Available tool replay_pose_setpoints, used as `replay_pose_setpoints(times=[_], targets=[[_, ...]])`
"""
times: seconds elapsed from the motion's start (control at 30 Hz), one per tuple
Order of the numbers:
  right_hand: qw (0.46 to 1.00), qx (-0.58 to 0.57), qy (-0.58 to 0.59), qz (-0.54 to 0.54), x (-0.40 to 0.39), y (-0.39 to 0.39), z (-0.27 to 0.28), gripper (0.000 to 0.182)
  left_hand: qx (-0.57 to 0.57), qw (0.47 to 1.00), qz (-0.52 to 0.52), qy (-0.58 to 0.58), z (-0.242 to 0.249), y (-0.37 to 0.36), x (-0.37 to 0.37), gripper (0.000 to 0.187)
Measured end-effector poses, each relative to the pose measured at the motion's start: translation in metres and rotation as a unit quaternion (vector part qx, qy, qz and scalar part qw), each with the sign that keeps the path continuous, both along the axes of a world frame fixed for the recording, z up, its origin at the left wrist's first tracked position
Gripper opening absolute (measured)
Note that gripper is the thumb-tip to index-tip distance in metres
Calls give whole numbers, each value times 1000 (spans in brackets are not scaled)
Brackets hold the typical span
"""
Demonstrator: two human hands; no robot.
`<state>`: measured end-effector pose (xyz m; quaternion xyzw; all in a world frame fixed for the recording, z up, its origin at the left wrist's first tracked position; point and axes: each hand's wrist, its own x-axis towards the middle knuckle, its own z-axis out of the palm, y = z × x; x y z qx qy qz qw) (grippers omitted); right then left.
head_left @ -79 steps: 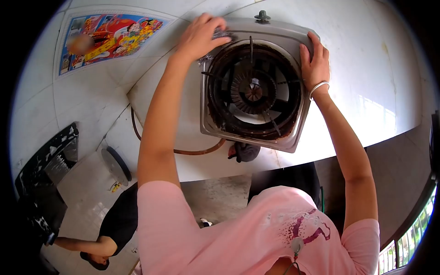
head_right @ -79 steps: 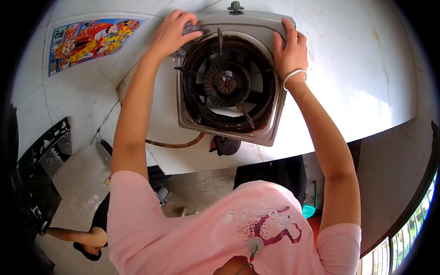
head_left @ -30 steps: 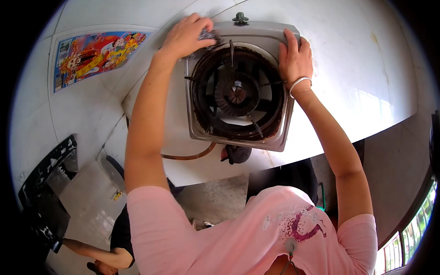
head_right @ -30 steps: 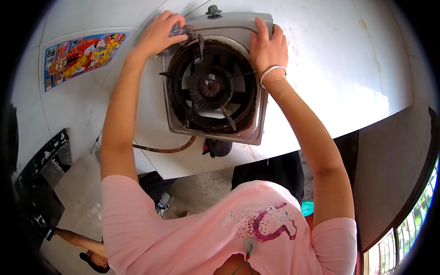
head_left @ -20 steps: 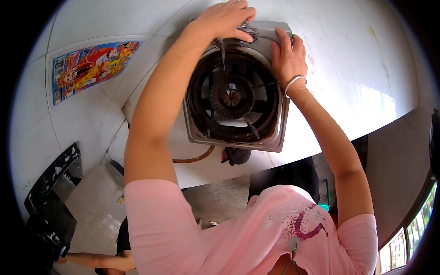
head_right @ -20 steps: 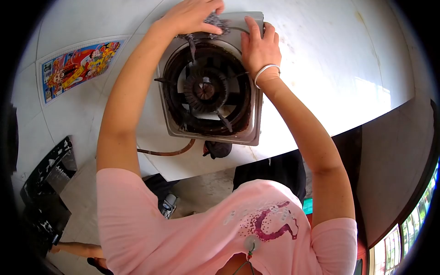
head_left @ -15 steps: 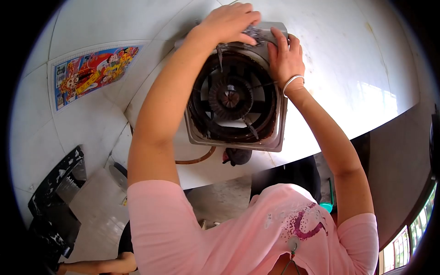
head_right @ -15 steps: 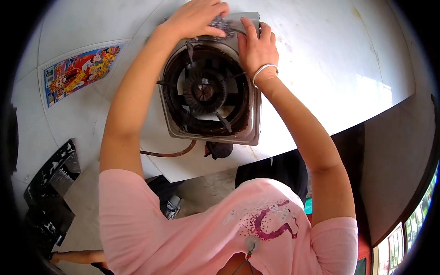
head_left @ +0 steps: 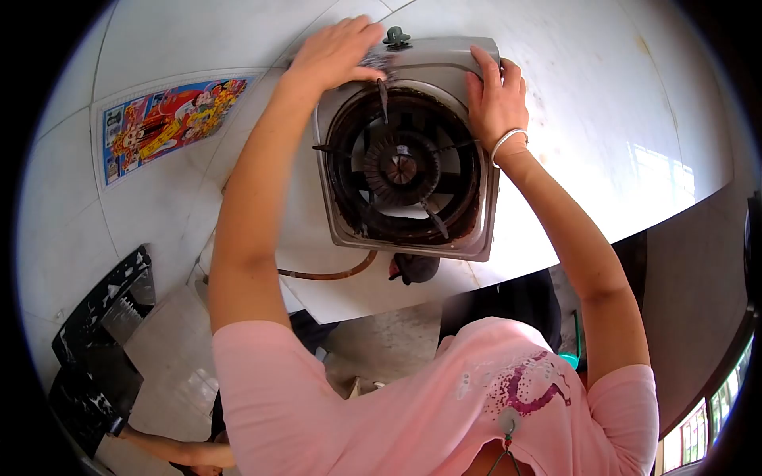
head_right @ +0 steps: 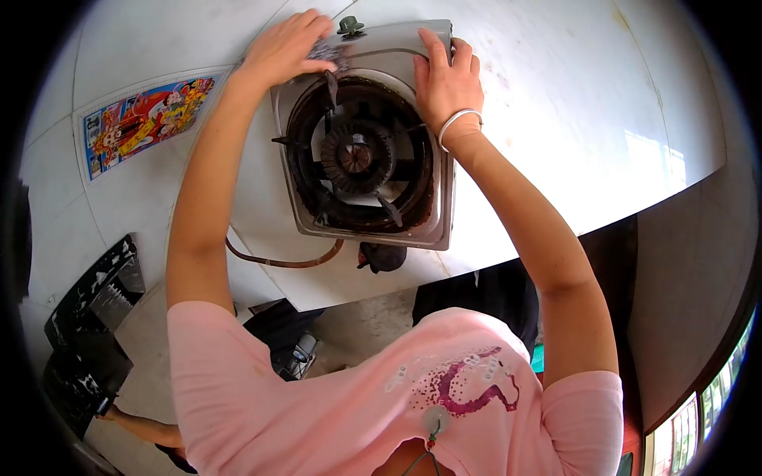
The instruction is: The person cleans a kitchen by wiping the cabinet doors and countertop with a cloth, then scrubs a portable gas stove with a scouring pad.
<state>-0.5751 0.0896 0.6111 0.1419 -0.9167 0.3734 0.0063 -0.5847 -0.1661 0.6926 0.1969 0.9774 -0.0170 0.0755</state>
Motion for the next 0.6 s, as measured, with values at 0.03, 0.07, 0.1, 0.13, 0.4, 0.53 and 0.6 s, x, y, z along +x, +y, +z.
replay_pose_setpoints(times=[0.03, 0.07, 0.1, 0.13, 0.4, 0.53, 0.6], targets=[[1000, -5, -7, 1, 0, 0, 0, 38, 1, 1000, 0, 1, 1, 16, -6, 46], [1000, -9, -13, 2, -1, 1, -1, 37, 11, 1000, -13, -20, 1, 33, -13, 49], [1000, -8, -13, 2, -1, 1, -2, 37, 22, 999, -25, -42, 2, 50, -19, 53], [1000, -20, -18, 2, -2, 1, -2, 36, 23, 999, -26, -42, 3, 66, -26, 53], [794, -497, -346, -44, -14, 29, -31, 56, -3, 999, -37, 12, 6, 141, -33, 53], [810, -487, -327, -20, -3, 92, -7, 69, 233, 940, 219, 118, 0, 192, -8, 49], [760, -548, -349, 7, 2, 110, 17, 73, 339, 899, 266, 80, 3, 232, 10, 43]])
